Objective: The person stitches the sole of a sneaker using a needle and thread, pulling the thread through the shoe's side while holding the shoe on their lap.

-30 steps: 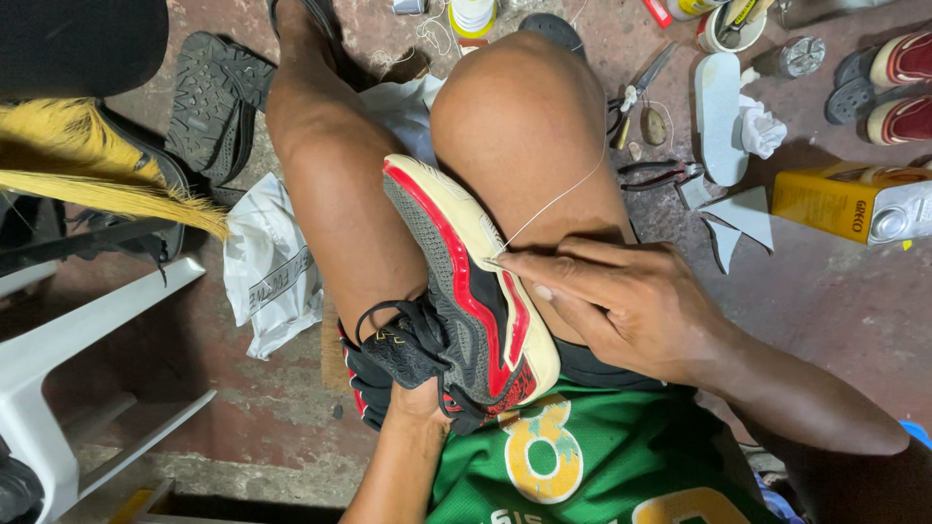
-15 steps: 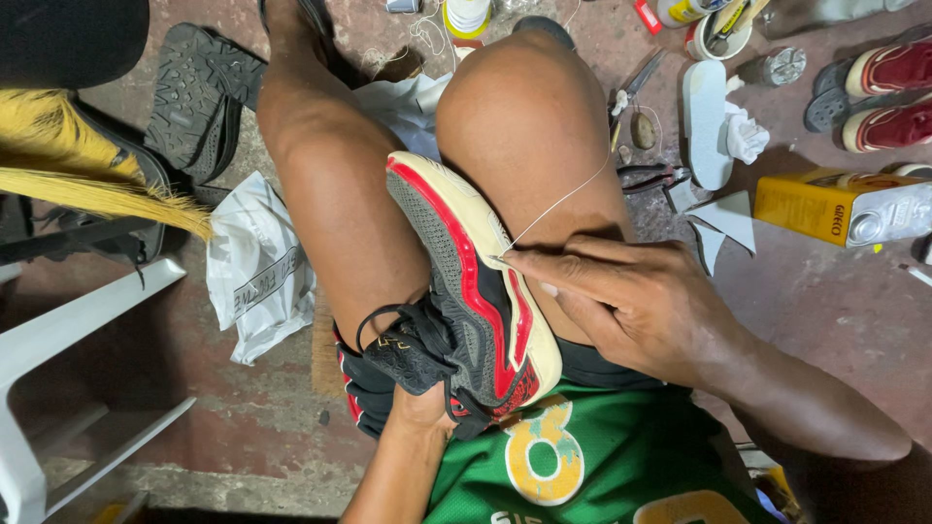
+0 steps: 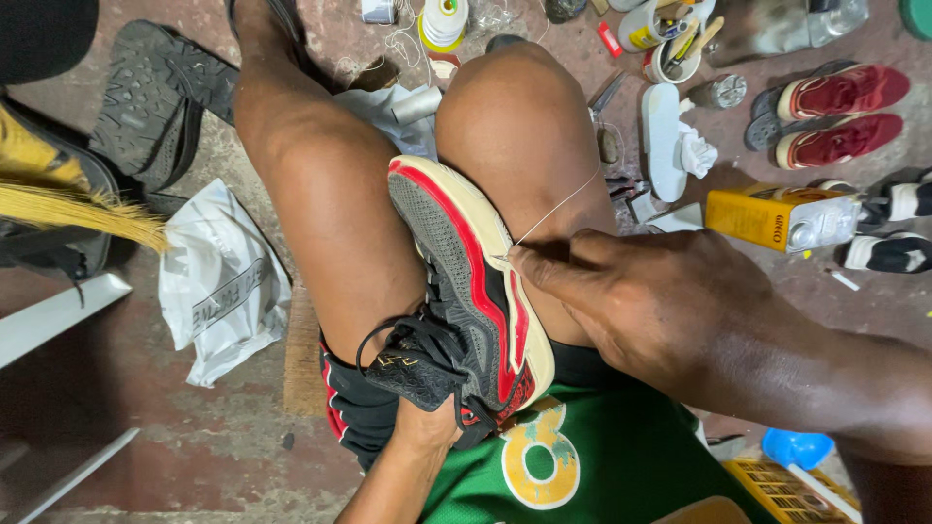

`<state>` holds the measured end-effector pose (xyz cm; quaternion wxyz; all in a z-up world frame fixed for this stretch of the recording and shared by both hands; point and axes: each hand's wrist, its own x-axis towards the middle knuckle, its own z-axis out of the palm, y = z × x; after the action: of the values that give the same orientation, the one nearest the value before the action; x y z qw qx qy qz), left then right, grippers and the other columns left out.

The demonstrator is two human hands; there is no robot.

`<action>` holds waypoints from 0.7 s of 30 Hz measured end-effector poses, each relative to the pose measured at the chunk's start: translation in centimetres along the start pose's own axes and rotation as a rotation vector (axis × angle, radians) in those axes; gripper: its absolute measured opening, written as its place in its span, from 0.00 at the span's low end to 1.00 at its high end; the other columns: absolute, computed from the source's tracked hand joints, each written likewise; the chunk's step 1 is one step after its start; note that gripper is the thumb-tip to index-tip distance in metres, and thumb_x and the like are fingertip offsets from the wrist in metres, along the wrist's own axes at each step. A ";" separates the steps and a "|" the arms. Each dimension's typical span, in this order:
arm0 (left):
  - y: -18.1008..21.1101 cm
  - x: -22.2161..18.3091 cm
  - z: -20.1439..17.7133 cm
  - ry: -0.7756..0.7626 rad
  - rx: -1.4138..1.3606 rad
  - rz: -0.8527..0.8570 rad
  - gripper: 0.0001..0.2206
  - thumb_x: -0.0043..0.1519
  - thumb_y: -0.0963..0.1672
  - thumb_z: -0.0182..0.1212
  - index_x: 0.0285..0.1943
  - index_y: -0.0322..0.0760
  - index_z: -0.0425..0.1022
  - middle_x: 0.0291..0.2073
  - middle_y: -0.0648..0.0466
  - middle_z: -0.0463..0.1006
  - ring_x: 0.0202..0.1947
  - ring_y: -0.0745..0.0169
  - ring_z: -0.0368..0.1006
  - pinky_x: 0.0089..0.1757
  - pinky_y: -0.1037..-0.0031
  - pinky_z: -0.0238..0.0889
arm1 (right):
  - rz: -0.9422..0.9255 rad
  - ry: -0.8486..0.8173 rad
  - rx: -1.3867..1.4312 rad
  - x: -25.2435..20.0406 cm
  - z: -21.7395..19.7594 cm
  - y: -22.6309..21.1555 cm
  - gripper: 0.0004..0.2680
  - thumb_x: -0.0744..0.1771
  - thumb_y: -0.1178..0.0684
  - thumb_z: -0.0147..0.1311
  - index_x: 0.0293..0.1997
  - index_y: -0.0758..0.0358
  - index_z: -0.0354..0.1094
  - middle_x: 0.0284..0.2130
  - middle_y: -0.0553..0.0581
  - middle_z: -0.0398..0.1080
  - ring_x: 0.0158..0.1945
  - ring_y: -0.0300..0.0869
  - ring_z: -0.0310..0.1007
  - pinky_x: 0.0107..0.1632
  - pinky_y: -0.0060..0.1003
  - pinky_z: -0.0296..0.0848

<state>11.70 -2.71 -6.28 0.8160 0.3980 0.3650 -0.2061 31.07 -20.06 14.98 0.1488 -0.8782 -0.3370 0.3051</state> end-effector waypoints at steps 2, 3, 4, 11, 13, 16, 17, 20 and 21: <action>-0.1 -0.5 0.0 -0.014 -0.004 -0.002 0.10 0.67 0.39 0.52 0.53 0.28 0.76 0.46 0.49 0.79 0.46 0.62 0.75 0.49 0.71 0.68 | 0.036 -0.052 0.003 0.7 -1.0 -0.7 0.16 0.65 0.54 0.53 0.60 0.57 0.70 0.33 0.55 0.72 0.31 0.50 0.76 0.31 0.44 0.73; -0.2 -0.9 -0.1 -0.021 -0.009 -0.004 0.10 0.67 0.39 0.52 0.53 0.28 0.76 0.46 0.49 0.79 0.46 0.63 0.75 0.49 0.71 0.68 | 0.054 -0.079 0.005 1.0 -1.5 -1.0 0.15 0.65 0.54 0.53 0.59 0.57 0.70 0.33 0.56 0.72 0.30 0.50 0.76 0.31 0.44 0.74; -0.2 -1.1 -0.1 -0.026 -0.008 -0.004 0.10 0.67 0.39 0.52 0.53 0.28 0.76 0.46 0.49 0.79 0.46 0.63 0.75 0.49 0.71 0.68 | 0.005 -0.064 -0.009 1.3 -2.0 -1.4 0.15 0.65 0.55 0.53 0.58 0.59 0.70 0.34 0.57 0.72 0.31 0.51 0.76 0.31 0.44 0.74; -0.5 -2.0 0.3 -0.068 -0.011 -0.030 0.10 0.67 0.39 0.52 0.53 0.28 0.76 0.46 0.50 0.79 0.45 0.63 0.75 0.48 0.72 0.69 | 0.071 -0.356 -0.273 3.6 -3.8 -3.3 0.13 0.63 0.55 0.51 0.53 0.58 0.68 0.36 0.61 0.71 0.34 0.53 0.78 0.35 0.48 0.76; -0.5 -1.8 0.7 -0.084 -0.008 -0.028 0.10 0.67 0.39 0.52 0.52 0.28 0.76 0.45 0.50 0.79 0.45 0.64 0.75 0.48 0.72 0.69 | 0.061 -0.372 -0.349 4.1 -3.8 -3.5 0.12 0.64 0.55 0.50 0.52 0.60 0.67 0.36 0.63 0.71 0.33 0.55 0.78 0.34 0.50 0.76; -0.2 -1.5 1.1 -0.095 -0.001 -0.016 0.10 0.67 0.39 0.52 0.52 0.28 0.76 0.45 0.50 0.79 0.45 0.64 0.75 0.48 0.72 0.69 | -0.050 -0.275 -0.401 4.8 -3.8 -3.7 0.12 0.63 0.57 0.51 0.50 0.65 0.68 0.33 0.67 0.71 0.29 0.58 0.77 0.31 0.53 0.75; -0.2 -1.5 1.3 -0.097 0.001 -0.015 0.10 0.67 0.39 0.52 0.52 0.28 0.76 0.45 0.50 0.79 0.45 0.64 0.75 0.48 0.72 0.69 | -0.035 -0.284 -0.376 5.0 -3.8 -3.7 0.12 0.62 0.56 0.51 0.49 0.65 0.68 0.32 0.65 0.71 0.29 0.59 0.77 0.30 0.54 0.74; -0.2 -1.2 1.1 -0.096 0.018 -0.012 0.10 0.67 0.39 0.52 0.52 0.28 0.76 0.45 0.50 0.79 0.44 0.64 0.75 0.47 0.73 0.69 | 0.046 -0.445 -0.401 5.3 -3.7 -3.9 0.11 0.64 0.54 0.51 0.49 0.62 0.66 0.32 0.62 0.70 0.30 0.56 0.77 0.31 0.52 0.75; -0.2 -1.1 1.0 -0.091 0.026 -0.007 0.10 0.67 0.39 0.52 0.52 0.28 0.76 0.45 0.50 0.79 0.44 0.64 0.75 0.47 0.73 0.69 | 0.078 -0.519 -0.427 5.3 -3.7 -3.9 0.10 0.65 0.53 0.50 0.49 0.62 0.65 0.33 0.61 0.69 0.31 0.55 0.77 0.31 0.50 0.76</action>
<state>11.29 -3.54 -5.10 0.8258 0.3974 0.3262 -0.2316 34.63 -13.80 17.35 -0.1412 -0.7948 -0.3860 0.4466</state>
